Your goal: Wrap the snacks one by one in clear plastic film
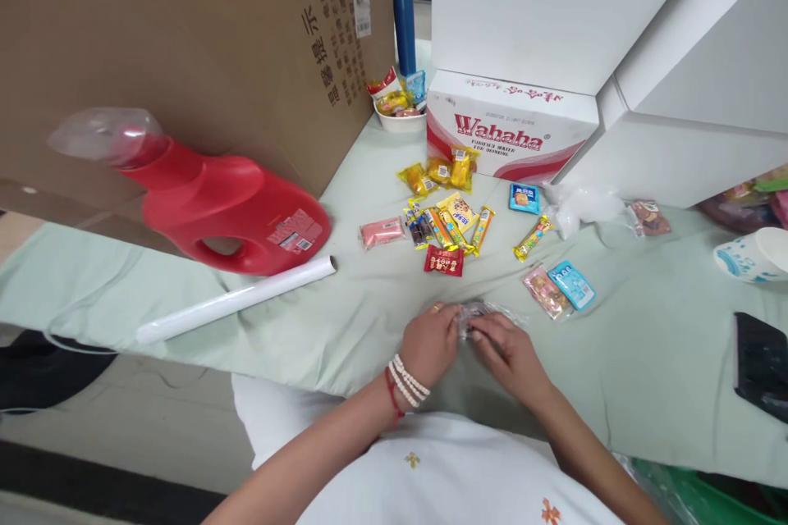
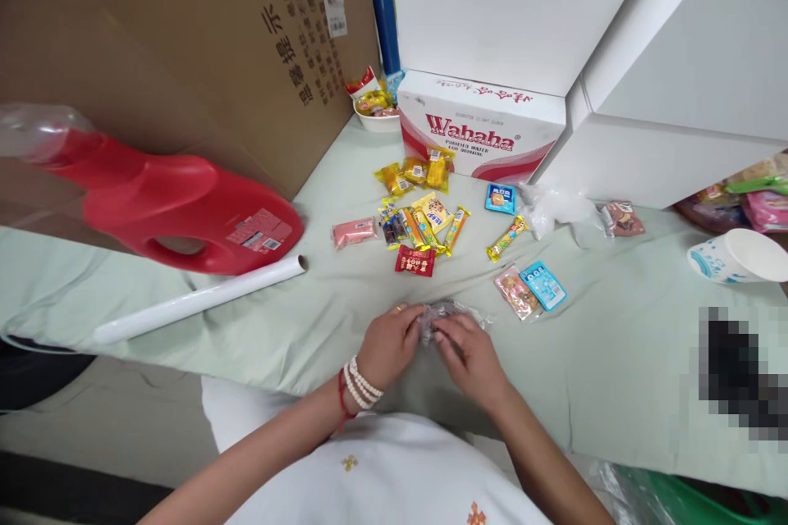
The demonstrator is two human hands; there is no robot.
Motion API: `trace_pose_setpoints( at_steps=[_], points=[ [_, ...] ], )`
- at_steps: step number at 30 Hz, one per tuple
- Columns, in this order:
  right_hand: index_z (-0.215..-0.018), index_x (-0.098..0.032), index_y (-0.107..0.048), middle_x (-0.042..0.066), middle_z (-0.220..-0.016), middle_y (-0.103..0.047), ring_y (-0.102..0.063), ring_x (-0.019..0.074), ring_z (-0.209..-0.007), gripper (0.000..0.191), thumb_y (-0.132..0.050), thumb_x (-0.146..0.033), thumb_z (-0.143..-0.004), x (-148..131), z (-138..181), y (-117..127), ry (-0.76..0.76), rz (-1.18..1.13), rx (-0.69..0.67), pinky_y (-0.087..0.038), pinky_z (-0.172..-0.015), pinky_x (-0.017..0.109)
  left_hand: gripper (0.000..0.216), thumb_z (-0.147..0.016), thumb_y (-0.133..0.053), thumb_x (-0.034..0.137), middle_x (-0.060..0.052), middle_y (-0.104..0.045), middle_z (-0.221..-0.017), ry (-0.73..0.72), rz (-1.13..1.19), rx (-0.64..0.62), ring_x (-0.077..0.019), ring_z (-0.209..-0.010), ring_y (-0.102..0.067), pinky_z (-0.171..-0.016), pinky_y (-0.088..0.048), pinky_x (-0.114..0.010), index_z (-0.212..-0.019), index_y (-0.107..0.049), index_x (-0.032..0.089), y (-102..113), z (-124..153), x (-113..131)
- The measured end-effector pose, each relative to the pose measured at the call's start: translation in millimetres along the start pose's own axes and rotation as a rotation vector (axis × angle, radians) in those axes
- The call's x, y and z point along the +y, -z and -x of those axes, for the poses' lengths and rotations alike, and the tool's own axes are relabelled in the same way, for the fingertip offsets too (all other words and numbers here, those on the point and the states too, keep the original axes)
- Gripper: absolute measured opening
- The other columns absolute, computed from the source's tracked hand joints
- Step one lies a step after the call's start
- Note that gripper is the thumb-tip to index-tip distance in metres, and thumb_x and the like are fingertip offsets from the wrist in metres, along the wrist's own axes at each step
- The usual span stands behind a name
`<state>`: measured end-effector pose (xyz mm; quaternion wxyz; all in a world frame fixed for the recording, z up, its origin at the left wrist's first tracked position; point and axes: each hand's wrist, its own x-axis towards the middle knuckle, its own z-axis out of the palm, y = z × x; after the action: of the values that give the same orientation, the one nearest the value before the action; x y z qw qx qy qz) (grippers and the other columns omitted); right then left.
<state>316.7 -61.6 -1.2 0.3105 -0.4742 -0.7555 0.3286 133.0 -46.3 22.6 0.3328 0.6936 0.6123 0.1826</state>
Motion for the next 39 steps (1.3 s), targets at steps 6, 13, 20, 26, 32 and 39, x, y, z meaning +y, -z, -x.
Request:
trace_pose_setpoints(
  at_steps=[6, 13, 20, 26, 32, 39],
  points=[
    [-0.121, -0.021, -0.067, 0.018, -0.129, -0.054, -0.048, 0.0379, -0.123, 0.033, -0.066, -0.035, -0.091, 20.4, 11.3, 17.6, -0.175, 0.447, 0.287, -0.043, -0.104, 0.064, 0.041, -0.093, -0.063, 0.046, -0.012, -0.068, -0.114, 0.056, -0.28, 0.049, -0.0287, -0.103, -0.064, -0.085, -0.049, -0.039, -0.128, -0.067, 0.024, -1.5, -1.0, -2.8],
    [-0.1, -0.021, -0.065, 0.011, -0.101, -0.064, -0.062, 0.0264, -0.095, 0.016, -0.05, -0.027, -0.1, -2.3, -2.7, 29.4, -0.219, 0.321, 0.112, -0.053, -0.087, 0.041, 0.027, -0.083, -0.074, 0.044, -0.014, -0.064, -0.119, 0.017, -0.277, 0.003, -0.0342, -0.119, -0.052, -0.094, -0.046, -0.047, -0.095, -0.072, 0.019, -0.8, -9.0, -3.5],
    [-0.132, -0.014, -0.059, 0.02, -0.13, -0.061, -0.059, 0.0306, -0.117, 0.041, -0.045, -0.009, -0.094, -27.3, 2.2, -14.1, 0.026, 0.281, -0.123, -0.052, -0.101, 0.047, 0.01, -0.086, -0.058, 0.022, -0.011, -0.07, -0.091, 0.053, -0.315, -0.138, -0.0252, -0.083, -0.065, -0.074, -0.045, -0.036, -0.085, -0.068, 0.019, 4.9, -11.5, 8.7],
    [-0.162, -0.013, -0.024, 0.026, -0.153, -0.045, -0.044, 0.0393, -0.139, 0.082, -0.065, -0.031, -0.093, -11.3, 30.7, -38.8, 0.114, 0.409, -0.088, -0.046, -0.11, 0.06, 0.022, -0.079, -0.061, 0.033, -0.002, -0.061, -0.061, 0.199, -0.148, -0.212, -0.0191, -0.065, -0.058, -0.061, -0.033, -0.03, -0.062, -0.058, 0.02, 16.6, -24.2, -8.0],
    [-0.153, -0.02, -0.046, 0.019, -0.147, -0.056, -0.054, 0.0315, -0.126, 0.056, -0.055, -0.019, -0.097, -5.9, 25.7, -51.0, 0.114, 0.425, 0.002, -0.05, -0.106, 0.053, 0.027, -0.07, -0.065, 0.046, 0.001, -0.062, -0.065, 0.177, 0.45, -0.401, -0.0175, -0.066, -0.057, -0.064, -0.047, -0.029, -0.067, -0.06, 0.019, 24.6, -21.8, -22.0],
    [-0.143, -0.024, -0.055, 0.013, -0.134, -0.065, -0.06, 0.0261, -0.123, 0.042, -0.043, -0.033, -0.104, 1.9, 41.3, 57.3, -0.275, 0.216, 0.468, -0.05, -0.106, 0.046, 0.052, -0.068, -0.069, 0.074, -0.004, -0.077, -0.087, 0.36, 0.436, -0.086, -0.0275, -0.088, -0.071, -0.084, -0.059, -0.04, -0.082, -0.068, 0.025, 58.2, 32.2, -68.1]
  ],
)
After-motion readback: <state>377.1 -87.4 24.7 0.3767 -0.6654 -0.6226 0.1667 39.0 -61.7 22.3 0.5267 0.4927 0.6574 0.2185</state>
